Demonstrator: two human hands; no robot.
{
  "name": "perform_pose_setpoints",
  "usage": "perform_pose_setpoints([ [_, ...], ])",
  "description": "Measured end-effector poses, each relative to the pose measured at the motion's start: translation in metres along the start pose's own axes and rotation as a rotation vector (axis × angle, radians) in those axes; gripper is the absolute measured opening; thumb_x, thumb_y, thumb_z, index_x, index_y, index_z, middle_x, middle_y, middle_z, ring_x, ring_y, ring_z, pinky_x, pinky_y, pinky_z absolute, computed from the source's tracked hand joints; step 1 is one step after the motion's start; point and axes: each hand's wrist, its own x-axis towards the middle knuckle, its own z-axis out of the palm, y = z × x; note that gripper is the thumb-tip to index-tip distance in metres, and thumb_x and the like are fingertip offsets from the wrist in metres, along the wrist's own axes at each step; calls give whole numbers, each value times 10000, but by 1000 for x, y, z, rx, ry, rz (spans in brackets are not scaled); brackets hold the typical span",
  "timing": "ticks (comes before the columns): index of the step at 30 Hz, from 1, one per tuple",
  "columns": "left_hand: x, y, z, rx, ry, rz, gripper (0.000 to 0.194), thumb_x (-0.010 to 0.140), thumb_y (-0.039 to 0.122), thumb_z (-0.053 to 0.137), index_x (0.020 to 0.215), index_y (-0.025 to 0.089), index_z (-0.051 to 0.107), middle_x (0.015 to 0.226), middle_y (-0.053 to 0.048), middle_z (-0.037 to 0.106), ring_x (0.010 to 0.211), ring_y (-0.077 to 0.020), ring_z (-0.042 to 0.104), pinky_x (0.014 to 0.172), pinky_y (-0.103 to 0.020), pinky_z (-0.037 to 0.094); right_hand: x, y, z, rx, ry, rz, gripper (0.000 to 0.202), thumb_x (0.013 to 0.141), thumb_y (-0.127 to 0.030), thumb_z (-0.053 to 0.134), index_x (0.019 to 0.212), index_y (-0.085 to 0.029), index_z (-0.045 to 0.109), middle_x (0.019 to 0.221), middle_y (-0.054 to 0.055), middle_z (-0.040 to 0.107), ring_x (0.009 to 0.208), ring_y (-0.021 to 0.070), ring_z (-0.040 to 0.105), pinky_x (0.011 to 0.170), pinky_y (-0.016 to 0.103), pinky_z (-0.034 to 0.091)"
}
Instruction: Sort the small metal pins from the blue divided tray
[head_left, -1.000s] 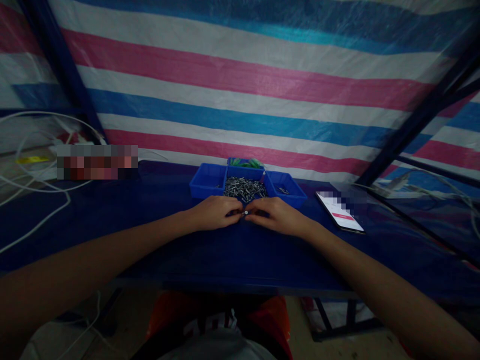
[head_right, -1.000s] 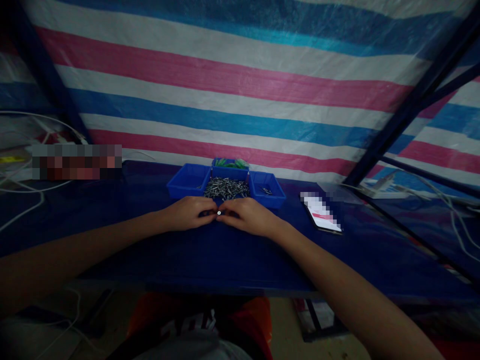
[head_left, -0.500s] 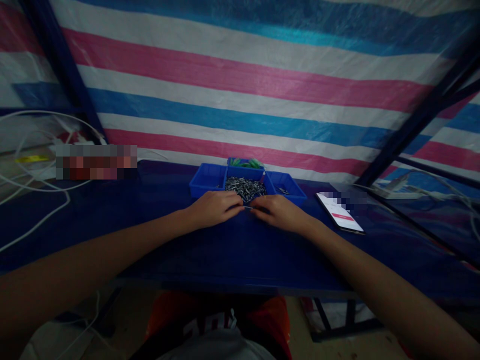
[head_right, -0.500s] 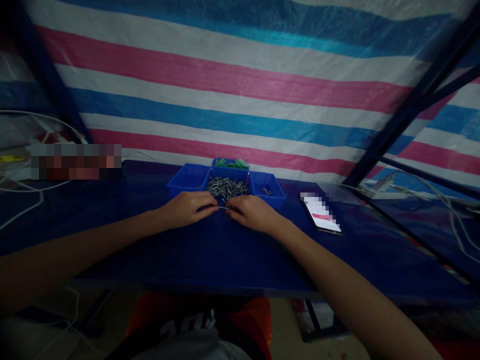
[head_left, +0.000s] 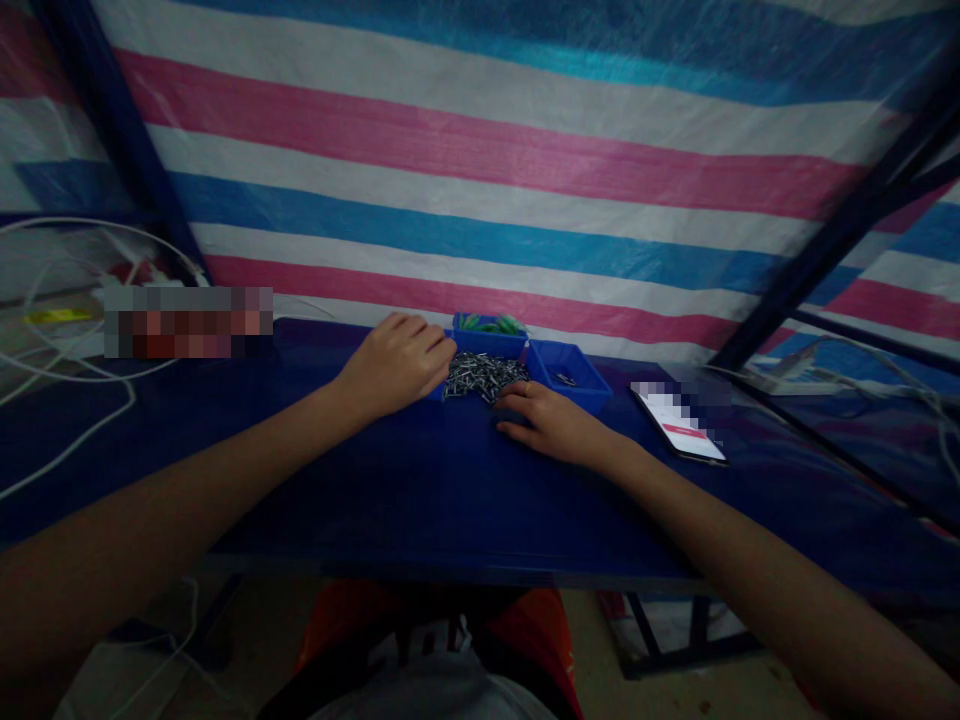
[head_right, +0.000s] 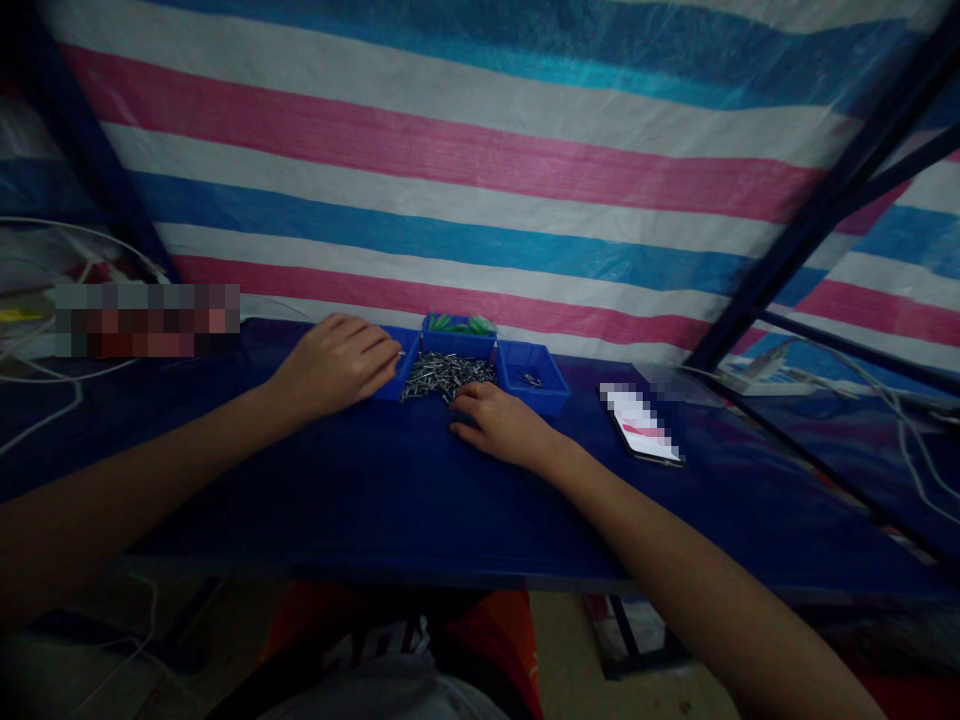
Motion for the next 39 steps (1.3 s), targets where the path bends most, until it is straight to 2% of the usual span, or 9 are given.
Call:
perform_pose_setpoints([
  [4,-5,-10,14,31,-66,-103,190,858,230,420,849,151,593,789,-67,600,793,-204,534,720,-337,382,0,4,5,-4,-41,28,295,879,-300,477,1108,-151,587,1109,133,573,1021,226,544,883,384,440],
  [6,-7,-7,21,0,-105,-125,188,850,225,422,847,152,596,778,-67,598,785,-205,535,711,-331,381,0,5,6,-2,-70,31,307,890,-307,457,1120,-147,583,1095,129,586,1013,220,554,882,377,443],
  [9,-8,0,23,-17,-100,-116,191,850,232,426,870,144,594,799,-72,600,809,-204,531,734,-331,379,0,5,5,-2,-85,37,316,896,-305,448,1132,-138,577,1087,127,596,1006,216,561,883,370,444],
  [14,-5,13,14,-169,-120,190,207,876,249,411,877,157,596,819,-52,602,825,-166,529,734,-284,387,0,5,6,-8,-63,20,319,895,-304,451,1137,-137,574,1090,128,595,1000,214,560,876,369,448],
  [17,-7,23,15,-269,-192,376,199,875,244,418,932,167,593,841,-47,606,776,-138,541,690,-248,395,0,6,8,-40,-40,16,337,893,-302,452,1153,-118,564,1112,142,580,1024,223,547,889,374,441],
  [19,-10,29,17,-301,-224,417,193,875,240,422,942,169,588,857,-44,603,758,-131,546,667,-240,401,0,7,8,-47,-47,20,347,895,-309,448,1158,-113,561,1118,149,577,1031,229,545,897,386,438],
  [27,-13,34,27,-329,-351,309,174,879,276,429,917,183,572,862,-27,599,801,-151,566,630,-236,415,2,6,10,-43,-72,23,367,912,-324,409,1183,-119,547,1140,140,575,1057,231,538,902,371,439],
  [33,-13,34,25,-339,-372,273,169,883,279,423,932,192,560,866,-25,599,810,-157,565,629,-240,418,3,6,12,-66,-61,28,382,914,-340,402,1187,-112,541,1135,142,568,1064,238,526,904,379,432],
  [39,-14,34,27,-353,-369,274,180,882,280,418,911,187,570,846,-27,595,798,-144,561,621,-225,409,1,6,8,-36,-47,58,333,897,-321,444,1152,-135,549,1050,119,568,968,211,549,858,360,449],
])
